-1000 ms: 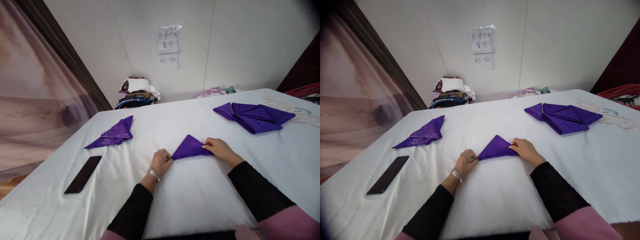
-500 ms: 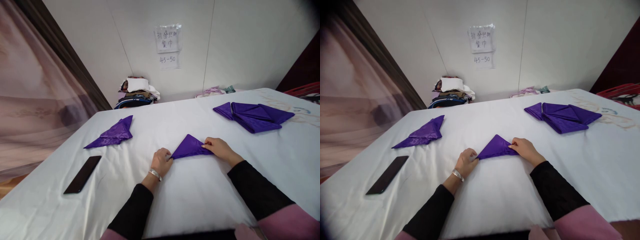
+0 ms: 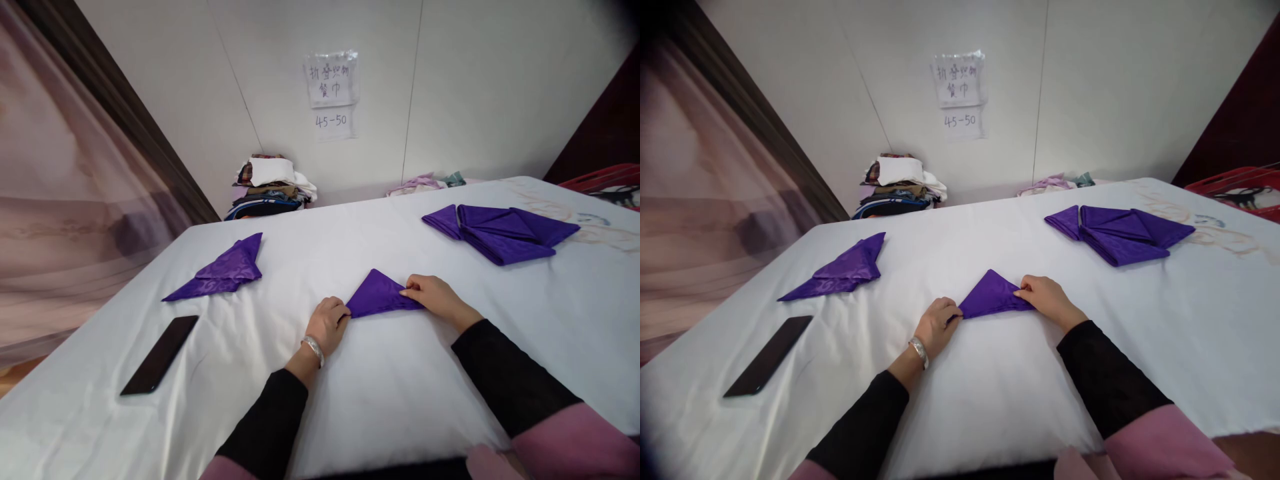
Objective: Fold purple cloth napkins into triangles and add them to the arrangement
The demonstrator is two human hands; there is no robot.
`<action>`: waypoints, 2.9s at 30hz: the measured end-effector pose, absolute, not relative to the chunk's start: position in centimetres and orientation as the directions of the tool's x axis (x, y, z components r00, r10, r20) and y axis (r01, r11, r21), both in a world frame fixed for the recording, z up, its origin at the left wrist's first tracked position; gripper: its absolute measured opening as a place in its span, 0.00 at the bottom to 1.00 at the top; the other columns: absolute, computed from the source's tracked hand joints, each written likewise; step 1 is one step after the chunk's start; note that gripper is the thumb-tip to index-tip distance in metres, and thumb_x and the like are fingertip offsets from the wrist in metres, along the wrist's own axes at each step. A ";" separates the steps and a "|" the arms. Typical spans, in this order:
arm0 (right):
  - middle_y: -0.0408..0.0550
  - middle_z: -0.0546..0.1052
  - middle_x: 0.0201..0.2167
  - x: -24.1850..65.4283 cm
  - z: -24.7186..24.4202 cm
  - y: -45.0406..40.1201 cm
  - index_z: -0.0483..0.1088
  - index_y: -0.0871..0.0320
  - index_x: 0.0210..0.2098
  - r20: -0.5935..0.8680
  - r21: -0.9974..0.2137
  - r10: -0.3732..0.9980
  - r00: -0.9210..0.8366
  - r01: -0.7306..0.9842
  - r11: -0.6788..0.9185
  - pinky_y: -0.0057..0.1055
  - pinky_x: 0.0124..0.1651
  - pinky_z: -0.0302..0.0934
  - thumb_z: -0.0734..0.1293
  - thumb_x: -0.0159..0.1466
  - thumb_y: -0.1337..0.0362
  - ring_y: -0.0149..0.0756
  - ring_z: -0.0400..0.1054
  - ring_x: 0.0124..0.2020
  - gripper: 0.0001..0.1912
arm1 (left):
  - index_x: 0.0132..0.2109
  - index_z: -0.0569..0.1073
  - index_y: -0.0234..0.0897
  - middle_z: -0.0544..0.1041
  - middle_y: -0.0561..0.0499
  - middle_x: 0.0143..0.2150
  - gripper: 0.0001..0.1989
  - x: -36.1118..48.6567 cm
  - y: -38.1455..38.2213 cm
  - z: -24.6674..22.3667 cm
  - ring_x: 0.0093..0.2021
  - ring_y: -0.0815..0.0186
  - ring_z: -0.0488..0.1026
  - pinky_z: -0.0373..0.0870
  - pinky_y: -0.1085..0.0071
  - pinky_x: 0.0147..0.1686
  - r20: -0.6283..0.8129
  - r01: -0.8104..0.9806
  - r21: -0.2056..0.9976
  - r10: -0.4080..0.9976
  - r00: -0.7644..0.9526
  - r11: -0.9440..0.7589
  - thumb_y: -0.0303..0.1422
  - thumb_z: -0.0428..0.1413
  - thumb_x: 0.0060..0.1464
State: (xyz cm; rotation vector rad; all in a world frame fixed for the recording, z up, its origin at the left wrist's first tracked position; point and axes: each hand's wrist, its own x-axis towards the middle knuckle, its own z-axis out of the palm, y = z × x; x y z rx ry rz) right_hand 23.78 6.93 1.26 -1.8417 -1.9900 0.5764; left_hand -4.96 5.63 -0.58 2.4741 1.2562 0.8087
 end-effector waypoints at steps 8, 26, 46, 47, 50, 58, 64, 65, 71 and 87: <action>0.41 0.72 0.23 23.7 1.3 6.9 0.66 0.54 0.26 -0.006 -0.534 0.997 -0.080 0.843 0.064 0.27 0.27 0.48 0.62 0.57 0.52 0.32 0.63 0.25 0.12 | 0.35 0.69 0.39 0.70 0.50 0.36 0.05 -5.0 5.4 -0.1 0.39 0.64 0.66 0.67 0.64 0.41 0.406 0.656 0.467 0.803 0.436 -0.593 0.28 0.55 0.48; 0.41 0.73 0.25 23.9 1.0 7.1 0.66 0.54 0.27 0.015 -0.538 0.996 -0.086 0.839 0.080 0.27 0.27 0.49 0.63 0.58 0.52 0.32 0.64 0.27 0.12 | 0.39 0.75 0.41 0.72 0.49 0.36 0.10 -4.7 5.7 -0.7 0.38 0.65 0.67 0.68 0.65 0.40 0.407 0.691 0.371 0.778 0.479 -0.620 0.30 0.48 0.57; 0.40 0.69 0.21 25.2 0.4 6.2 0.67 0.57 0.27 0.088 -0.857 0.996 -0.008 0.509 0.079 0.26 0.27 0.52 0.61 0.58 0.54 0.30 0.60 0.24 0.13 | 0.62 0.56 0.37 0.53 0.45 0.66 0.27 4.2 7.5 -0.8 0.66 0.58 0.45 0.44 0.52 0.62 0.087 0.819 0.115 0.827 0.555 -0.562 0.44 0.38 0.60; 0.40 0.68 0.21 25.5 0.3 6.2 0.67 0.57 0.27 0.076 -0.880 0.997 0.024 0.473 0.056 0.26 0.27 0.52 0.61 0.58 0.54 0.29 0.59 0.23 0.13 | 0.62 0.56 0.37 0.53 0.45 0.66 0.27 4.1 7.5 -0.8 0.66 0.58 0.45 0.44 0.52 0.62 0.088 0.819 0.107 0.826 0.557 -0.563 0.44 0.37 0.60; 0.40 0.69 0.21 26.1 0.4 6.2 0.67 0.57 0.25 0.056 -0.890 0.994 0.097 0.455 0.006 0.27 0.27 0.52 0.61 0.58 0.52 0.29 0.59 0.22 0.16 | 0.62 0.57 0.37 0.53 0.45 0.65 0.27 4.0 7.5 -0.6 0.65 0.57 0.46 0.45 0.52 0.61 0.094 0.817 0.102 0.823 0.560 -0.568 0.43 0.38 0.60; 0.39 0.66 0.17 25.5 1.8 5.7 0.62 0.57 0.19 -0.040 -0.838 0.999 0.023 0.544 -0.046 0.27 0.25 0.51 0.59 0.60 0.51 0.28 0.58 0.20 0.20 | 0.61 0.59 0.36 0.55 0.43 0.65 0.25 4.0 7.5 -0.7 0.65 0.56 0.47 0.47 0.49 0.60 0.126 0.804 0.126 0.813 0.569 -0.582 0.41 0.41 0.60; 0.41 0.69 0.23 26.5 2.9 4.8 0.68 0.57 0.27 -0.103 -0.853 0.988 -0.118 0.521 -0.027 0.26 0.28 0.53 0.62 0.58 0.53 0.30 0.60 0.25 0.14 | 0.60 0.59 0.36 0.56 0.43 0.64 0.25 3.8 7.5 -0.8 0.65 0.56 0.48 0.49 0.48 0.60 0.183 0.785 0.162 0.800 0.571 -0.598 0.41 0.43 0.59; 0.40 0.69 0.23 26.8 3.0 4.7 0.69 0.57 0.29 -0.121 -0.859 0.980 -0.157 0.511 -0.024 0.26 0.28 0.53 0.64 0.57 0.53 0.30 0.60 0.26 0.13 | 0.60 0.59 0.36 0.57 0.43 0.64 0.25 3.7 7.5 -0.8 0.65 0.56 0.48 0.49 0.48 0.60 0.192 0.782 0.167 0.797 0.572 -0.601 0.42 0.43 0.59; 0.41 0.69 0.24 27.2 2.7 4.1 0.69 0.57 0.29 -0.208 -0.801 0.941 -0.267 0.599 -0.007 0.25 0.27 0.52 0.65 0.55 0.60 0.30 0.60 0.25 0.07 | 0.62 0.54 0.36 0.56 0.43 0.64 0.28 3.4 7.4 -0.9 0.64 0.54 0.49 0.47 0.44 0.59 0.253 0.757 0.135 0.761 0.597 -0.639 0.42 0.45 0.58; 0.39 0.65 0.19 26.6 1.9 5.0 0.64 0.57 0.22 -0.095 -0.738 0.984 -0.152 0.674 0.033 0.25 0.25 0.47 0.60 0.56 0.65 0.27 0.56 0.21 0.08 | 0.57 0.63 0.37 0.64 0.47 0.60 0.19 8.0 7.8 0.0 0.62 0.59 0.56 0.52 0.51 0.60 0.383 0.628 0.194 0.648 0.659 -0.753 0.30 0.44 0.59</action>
